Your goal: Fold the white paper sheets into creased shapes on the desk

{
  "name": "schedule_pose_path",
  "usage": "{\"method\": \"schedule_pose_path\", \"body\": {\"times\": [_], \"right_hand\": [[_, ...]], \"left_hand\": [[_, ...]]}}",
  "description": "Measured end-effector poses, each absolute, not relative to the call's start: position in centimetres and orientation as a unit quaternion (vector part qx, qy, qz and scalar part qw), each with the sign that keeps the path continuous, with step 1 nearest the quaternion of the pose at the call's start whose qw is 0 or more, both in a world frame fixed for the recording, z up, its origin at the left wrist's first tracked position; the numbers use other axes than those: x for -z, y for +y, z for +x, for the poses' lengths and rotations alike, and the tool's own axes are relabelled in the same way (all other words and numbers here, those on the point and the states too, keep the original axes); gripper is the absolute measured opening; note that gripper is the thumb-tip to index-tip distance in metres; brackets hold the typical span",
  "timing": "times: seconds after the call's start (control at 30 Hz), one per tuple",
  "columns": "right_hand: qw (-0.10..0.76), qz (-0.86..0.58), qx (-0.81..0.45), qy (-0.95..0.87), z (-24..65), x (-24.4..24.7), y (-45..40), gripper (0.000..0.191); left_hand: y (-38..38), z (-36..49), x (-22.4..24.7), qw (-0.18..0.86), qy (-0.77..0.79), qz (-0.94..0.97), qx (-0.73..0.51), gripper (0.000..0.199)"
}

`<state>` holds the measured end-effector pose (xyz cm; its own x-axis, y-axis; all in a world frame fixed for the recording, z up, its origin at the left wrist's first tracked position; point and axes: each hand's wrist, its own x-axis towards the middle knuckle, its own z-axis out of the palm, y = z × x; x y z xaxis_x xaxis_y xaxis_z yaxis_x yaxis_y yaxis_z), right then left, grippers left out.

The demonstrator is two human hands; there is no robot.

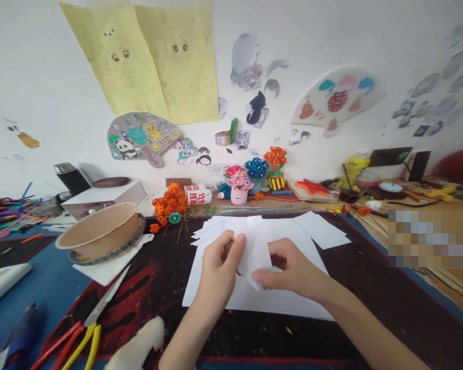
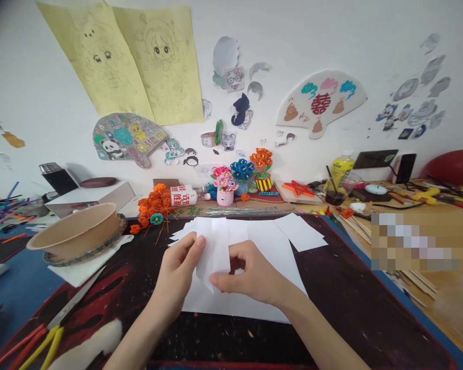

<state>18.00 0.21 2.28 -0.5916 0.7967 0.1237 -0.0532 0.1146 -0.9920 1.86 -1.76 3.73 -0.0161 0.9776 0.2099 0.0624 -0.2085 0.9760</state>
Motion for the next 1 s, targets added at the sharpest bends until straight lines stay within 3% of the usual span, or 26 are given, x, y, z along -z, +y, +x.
{"method": "schedule_pose_path", "body": {"times": [0.13, 0.23, 0.47, 0.63, 1.0], "right_hand": [[0.291, -0.248, -0.632, -0.674, 18.4, -2.2, 0.5, 0.042], [0.322, -0.248, -0.624, -0.668, 18.5, -2.1, 0.9, 0.051], [0.43, -0.334, -0.568, -0.618, 18.0, -2.8, 0.6, 0.036], [0.426, -0.337, -0.54, -0.643, 17.9, -2.7, 0.4, 0.033], [0.431, -0.385, -0.455, -0.678, 17.9, -3.1, 0.2, 0.022]], "left_hand": [[-1.7, 1.7, -3.7, 0.47, 0.451, 0.535, -0.539, 0.043], [-1.6, 1.6, -3.2, 0.491, 0.451, 0.532, -0.522, 0.042], [-1.5, 1.6, -2.9, 0.393, 0.486, 0.617, -0.478, 0.037], [-2.3, 1.7, -4.1, 0.314, 0.472, 0.646, -0.51, 0.018], [-2.6, 2.1, -4.0, 0.232, 0.5, 0.665, -0.503, 0.02]]}}
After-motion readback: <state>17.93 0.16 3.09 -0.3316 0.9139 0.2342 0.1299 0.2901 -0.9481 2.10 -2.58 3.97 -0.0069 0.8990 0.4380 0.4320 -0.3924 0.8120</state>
